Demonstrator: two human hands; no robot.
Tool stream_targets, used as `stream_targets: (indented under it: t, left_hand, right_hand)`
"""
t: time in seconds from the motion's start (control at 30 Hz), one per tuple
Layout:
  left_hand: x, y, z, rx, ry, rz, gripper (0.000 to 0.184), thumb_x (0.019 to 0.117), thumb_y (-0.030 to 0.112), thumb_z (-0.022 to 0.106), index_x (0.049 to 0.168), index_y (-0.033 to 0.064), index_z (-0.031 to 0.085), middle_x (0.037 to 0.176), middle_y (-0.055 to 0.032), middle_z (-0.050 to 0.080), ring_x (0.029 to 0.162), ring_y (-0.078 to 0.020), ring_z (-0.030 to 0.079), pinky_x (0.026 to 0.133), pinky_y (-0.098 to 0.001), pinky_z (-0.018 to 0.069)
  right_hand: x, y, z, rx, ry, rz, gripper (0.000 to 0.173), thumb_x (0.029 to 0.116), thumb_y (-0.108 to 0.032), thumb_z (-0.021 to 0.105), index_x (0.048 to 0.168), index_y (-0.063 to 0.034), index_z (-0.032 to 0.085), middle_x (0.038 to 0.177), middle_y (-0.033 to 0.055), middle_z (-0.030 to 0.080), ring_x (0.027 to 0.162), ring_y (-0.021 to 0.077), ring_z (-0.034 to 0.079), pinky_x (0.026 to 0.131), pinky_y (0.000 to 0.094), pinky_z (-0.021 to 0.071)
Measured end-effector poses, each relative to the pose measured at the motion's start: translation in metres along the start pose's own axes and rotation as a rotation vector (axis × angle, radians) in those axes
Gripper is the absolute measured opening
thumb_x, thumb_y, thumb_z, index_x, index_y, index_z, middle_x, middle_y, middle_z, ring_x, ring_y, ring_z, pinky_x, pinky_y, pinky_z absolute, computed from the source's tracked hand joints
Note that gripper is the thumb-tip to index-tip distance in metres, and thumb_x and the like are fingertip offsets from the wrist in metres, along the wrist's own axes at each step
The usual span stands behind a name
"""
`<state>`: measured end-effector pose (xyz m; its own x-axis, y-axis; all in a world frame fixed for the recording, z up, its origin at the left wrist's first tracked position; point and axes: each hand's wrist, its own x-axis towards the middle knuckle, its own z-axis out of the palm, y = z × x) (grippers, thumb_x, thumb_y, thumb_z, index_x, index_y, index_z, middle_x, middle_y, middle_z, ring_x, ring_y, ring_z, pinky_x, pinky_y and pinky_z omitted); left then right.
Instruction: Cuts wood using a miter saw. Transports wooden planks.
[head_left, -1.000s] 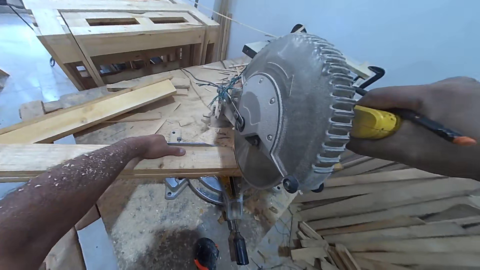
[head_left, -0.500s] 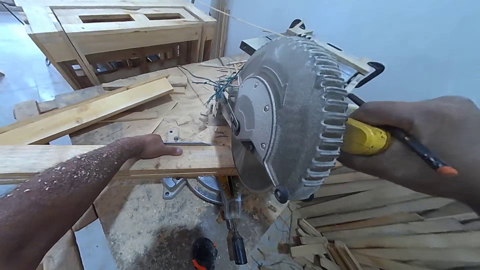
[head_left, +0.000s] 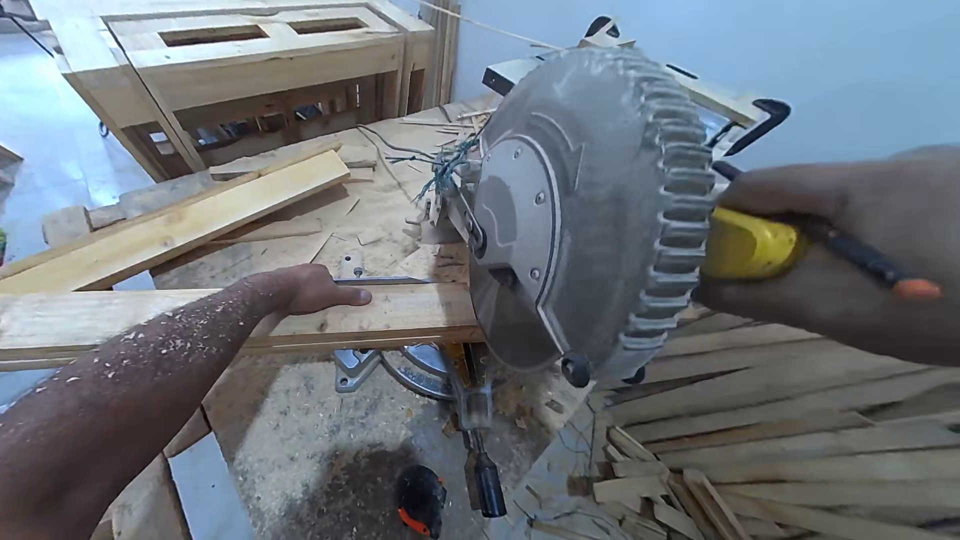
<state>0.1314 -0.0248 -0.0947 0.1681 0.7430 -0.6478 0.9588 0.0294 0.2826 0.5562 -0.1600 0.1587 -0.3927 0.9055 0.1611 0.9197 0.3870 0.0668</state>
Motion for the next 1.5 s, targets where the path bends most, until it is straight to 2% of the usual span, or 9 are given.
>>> stream_targets:
  t: [0.1,0.17,0.3,0.43,0.53,0.6,0.77,1.2,1.5]
  left_hand:
    - [-0.002,0.002,-0.001,0.01,0.001,-0.006,0.094,0.0798,0.092,0.044,0.089,0.0023,0.071,0.087,-0.0165,0.071,0.085,-0.0313,0.07,0.079,-0.0592,0.0552]
    - [-0.004,0.002,-0.001,0.011,-0.001,-0.009,0.095,0.0794,0.093,0.043,0.09,0.002,0.071,0.088,-0.0169,0.071,0.086,-0.0314,0.07,0.079,-0.0595,0.0547]
    - [-0.004,0.002,-0.001,0.013,-0.006,-0.014,0.095,0.08,0.092,0.044,0.09,0.0016,0.071,0.089,-0.0177,0.071,0.088,-0.0327,0.07,0.079,-0.0606,0.0541]
    - [-0.002,0.001,-0.001,0.033,-0.01,-0.011,0.096,0.0795,0.093,0.042,0.089,0.0021,0.071,0.088,-0.0176,0.071,0.087,-0.0328,0.07,0.078,-0.0605,0.0543]
    - [-0.003,0.002,-0.002,0.019,-0.012,-0.018,0.093,0.0809,0.091,0.044,0.086,0.0021,0.07,0.085,-0.0174,0.069,0.084,-0.0319,0.069,0.076,-0.0595,0.0541]
    - [-0.002,0.001,-0.002,0.019,-0.015,-0.018,0.092,0.081,0.091,0.044,0.085,0.0024,0.07,0.084,-0.0166,0.07,0.082,-0.0311,0.069,0.075,-0.0586,0.0545]
    - [-0.002,-0.001,-0.001,0.012,-0.004,-0.007,0.094,0.0797,0.092,0.044,0.085,0.0022,0.07,0.083,-0.0169,0.069,0.081,-0.0314,0.069,0.074,-0.059,0.0544]
    - [0.0,0.0,-0.001,0.036,-0.009,0.0,0.096,0.0805,0.093,0.04,0.085,0.0013,0.069,0.083,-0.0178,0.069,0.081,-0.0325,0.069,0.074,-0.0595,0.0542]
    - [0.002,-0.001,-0.001,0.058,0.002,0.034,0.098,0.0787,0.095,0.037,0.083,0.0024,0.07,0.083,-0.0171,0.07,0.082,-0.032,0.07,0.075,-0.0597,0.0545]
  right_hand:
    - [-0.001,0.009,0.004,0.022,0.018,-0.01,0.032,0.0727,-0.059,0.071,0.086,-0.0313,0.064,0.065,-0.0088,0.06,0.052,0.0099,0.059,0.041,0.04,0.0466]
    - [-0.006,-0.001,0.005,0.014,0.019,0.007,0.03,0.0707,-0.055,0.072,0.084,-0.0298,0.063,0.063,-0.0085,0.059,0.051,0.0113,0.059,0.04,0.0394,0.0458]
    - [-0.024,-0.021,0.017,-0.047,0.018,0.076,0.033,0.0669,-0.048,0.074,0.089,-0.0266,0.063,0.066,-0.0049,0.057,0.055,0.0189,0.06,0.044,0.0461,0.0444]
    - [-0.045,-0.035,0.041,-0.089,0.079,0.111,0.033,0.0646,-0.047,0.071,0.086,-0.0221,0.063,0.066,-0.0027,0.055,0.056,0.0209,0.059,0.042,0.046,0.0424]
    - [-0.059,-0.042,0.065,-0.093,0.163,0.067,0.034,0.0678,-0.046,0.068,0.082,-0.0159,0.063,0.066,0.0012,0.056,0.056,0.0244,0.059,0.043,0.0468,0.0418]
    - [-0.069,-0.044,0.081,-0.119,0.217,0.039,0.035,0.074,-0.048,0.064,0.077,-0.0126,0.06,0.066,0.0048,0.057,0.057,0.0273,0.06,0.044,0.0469,0.0419]
    - [-0.075,-0.045,0.093,-0.132,0.291,0.016,0.038,0.0821,-0.045,0.06,0.08,-0.0067,0.061,0.07,0.0116,0.06,0.061,0.0326,0.061,0.047,0.0498,0.0427]
    - [-0.085,-0.046,0.111,-0.146,0.364,0.014,0.04,0.0863,-0.043,0.058,0.078,-0.004,0.059,0.068,0.0152,0.059,0.059,0.0342,0.06,0.048,0.0497,0.0418]
    - [-0.087,-0.046,0.12,-0.158,0.392,-0.004,0.039,0.0856,-0.044,0.059,0.076,-0.0061,0.058,0.066,0.0122,0.057,0.059,0.0321,0.06,0.049,0.0483,0.0423]
